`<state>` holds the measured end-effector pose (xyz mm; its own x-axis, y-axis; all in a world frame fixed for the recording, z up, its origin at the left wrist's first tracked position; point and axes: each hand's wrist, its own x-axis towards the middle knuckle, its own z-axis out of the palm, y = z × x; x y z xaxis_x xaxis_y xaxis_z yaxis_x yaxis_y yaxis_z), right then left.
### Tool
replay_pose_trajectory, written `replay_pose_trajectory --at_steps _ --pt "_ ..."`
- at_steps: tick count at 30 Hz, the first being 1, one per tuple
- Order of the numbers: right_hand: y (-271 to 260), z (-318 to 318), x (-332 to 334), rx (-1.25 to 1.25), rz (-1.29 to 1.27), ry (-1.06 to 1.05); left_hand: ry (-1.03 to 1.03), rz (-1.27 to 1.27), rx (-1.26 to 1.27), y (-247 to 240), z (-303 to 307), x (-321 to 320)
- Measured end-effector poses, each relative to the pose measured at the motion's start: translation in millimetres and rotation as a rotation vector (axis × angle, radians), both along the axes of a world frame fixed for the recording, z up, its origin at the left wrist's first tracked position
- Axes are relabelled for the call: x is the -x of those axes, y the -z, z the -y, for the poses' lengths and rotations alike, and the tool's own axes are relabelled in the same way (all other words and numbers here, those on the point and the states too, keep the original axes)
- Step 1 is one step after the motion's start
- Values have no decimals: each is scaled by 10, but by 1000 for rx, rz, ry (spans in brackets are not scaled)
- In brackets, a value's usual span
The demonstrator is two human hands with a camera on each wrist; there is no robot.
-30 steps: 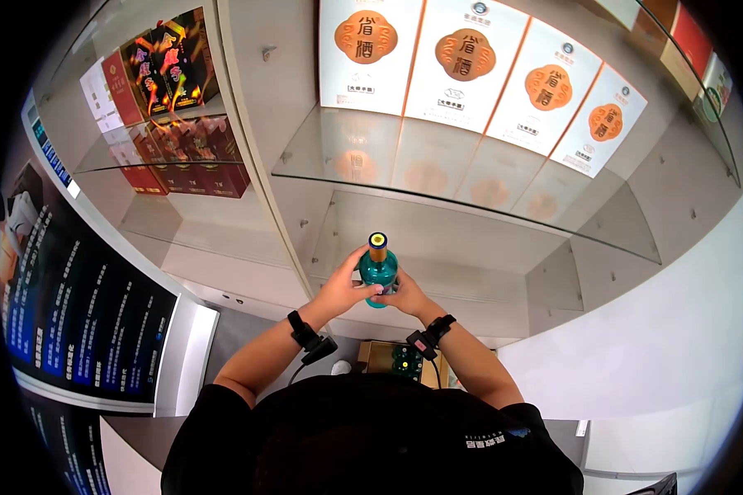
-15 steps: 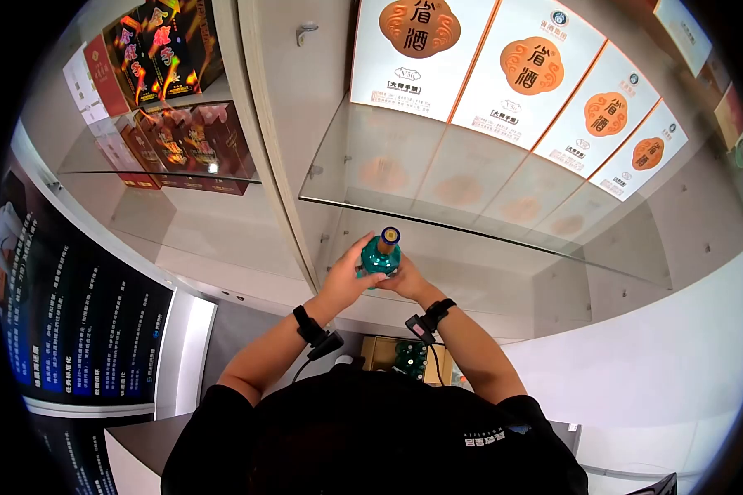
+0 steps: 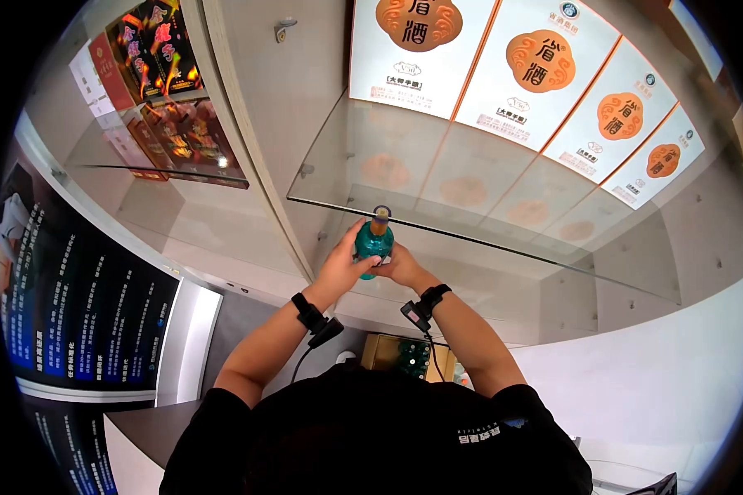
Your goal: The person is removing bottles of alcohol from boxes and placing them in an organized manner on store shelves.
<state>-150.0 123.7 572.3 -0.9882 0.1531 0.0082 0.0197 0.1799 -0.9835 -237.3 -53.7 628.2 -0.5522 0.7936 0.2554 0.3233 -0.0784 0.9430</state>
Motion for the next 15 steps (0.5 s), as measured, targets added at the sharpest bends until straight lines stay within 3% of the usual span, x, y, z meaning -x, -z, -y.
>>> replay_pose_trajectory --at_steps 15 --pt "79 -97 168 -57 47 -23 -54 57 39 58 -29 63"
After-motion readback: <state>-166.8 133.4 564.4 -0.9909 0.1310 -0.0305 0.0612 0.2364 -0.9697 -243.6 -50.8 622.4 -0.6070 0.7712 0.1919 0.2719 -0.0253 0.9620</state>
